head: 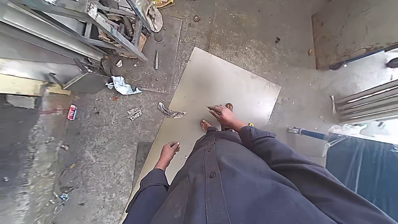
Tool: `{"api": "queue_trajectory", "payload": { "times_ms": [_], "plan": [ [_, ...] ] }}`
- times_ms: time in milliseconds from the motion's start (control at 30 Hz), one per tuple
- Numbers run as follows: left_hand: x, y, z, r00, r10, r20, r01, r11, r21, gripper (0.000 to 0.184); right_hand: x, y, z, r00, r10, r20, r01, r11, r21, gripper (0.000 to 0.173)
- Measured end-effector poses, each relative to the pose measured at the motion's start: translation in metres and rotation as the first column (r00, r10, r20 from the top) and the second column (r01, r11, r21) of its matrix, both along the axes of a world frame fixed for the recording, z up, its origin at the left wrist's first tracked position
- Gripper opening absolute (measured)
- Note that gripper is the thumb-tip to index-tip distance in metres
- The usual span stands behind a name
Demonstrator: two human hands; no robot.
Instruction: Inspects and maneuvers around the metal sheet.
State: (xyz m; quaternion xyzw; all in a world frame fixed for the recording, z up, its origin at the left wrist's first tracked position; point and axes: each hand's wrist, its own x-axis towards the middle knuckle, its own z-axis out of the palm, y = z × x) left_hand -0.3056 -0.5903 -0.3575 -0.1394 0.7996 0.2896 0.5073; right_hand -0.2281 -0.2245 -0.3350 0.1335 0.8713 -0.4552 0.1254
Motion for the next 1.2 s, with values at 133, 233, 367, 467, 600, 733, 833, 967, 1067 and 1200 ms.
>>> {"api": "queue_trajectory", "payload": {
  "times_ms": [133, 233, 367, 467, 600, 733, 833, 967, 1067, 1200],
  "plan": [
    [0.003, -0.002, 0.003, 0.999, -0.043, 0.027, 0.044, 0.998, -0.047, 0.035, 0.132, 0.069, -0.040, 0.825, -0.312, 0.471, 0.246, 0.949, 0.197, 0.048],
    [0.008, -0.006, 0.006, 0.998, -0.042, 0.044, 0.045, 0.996, -0.075, 0.034, 0.240, 0.106, -0.028, 0.471, -0.571, 0.672, 0.408, 0.817, 0.408, 0.050],
    [0.014, -0.012, 0.002, 0.997, -0.050, 0.052, 0.055, 0.994, -0.095, 0.032, 0.333, 0.116, -0.009, 0.209, -0.666, 0.716, 0.462, 0.713, 0.528, 0.052],
    [0.015, -0.008, 0.000, 0.997, -0.040, 0.065, 0.047, 0.993, -0.109, 0.034, 0.340, 0.102, -0.012, 0.268, -0.683, 0.680, 0.538, 0.692, 0.482, 0.050],
    [0.015, 0.005, 0.003, 0.996, -0.060, 0.072, 0.067, 0.994, -0.088, 0.034, 0.301, 0.081, -0.027, 0.387, -0.605, 0.696, 0.539, 0.761, 0.362, 0.048],
    [0.006, 0.012, 0.006, 0.998, -0.059, 0.014, 0.059, 0.998, -0.032, 0.034, 0.254, 0.076, -0.042, 0.510, -0.527, 0.680, 0.482, 0.830, 0.282, 0.047],
    [0.003, 0.012, 0.008, 1.000, -0.018, -0.014, 0.018, 1.000, -0.010, 0.034, 0.231, 0.084, -0.049, 0.584, -0.464, 0.666, 0.421, 0.874, 0.240, 0.048],
    [0.009, 0.009, 0.011, 1.000, -0.014, 0.006, 0.014, 0.999, -0.039, 0.034, 0.196, 0.092, -0.045, 0.639, -0.477, 0.604, 0.470, 0.863, 0.185, 0.045],
    [0.016, 0.002, 0.012, 0.999, -0.016, 0.039, 0.019, 0.997, -0.075, 0.034, 0.184, 0.090, -0.046, 0.652, -0.483, 0.585, 0.496, 0.855, 0.153, 0.044],
    [0.020, -0.005, 0.012, 0.998, -0.022, 0.055, 0.026, 0.996, -0.085, 0.034, 0.192, 0.083, -0.045, 0.633, -0.461, 0.622, 0.465, 0.869, 0.172, 0.044]
  ]
}}
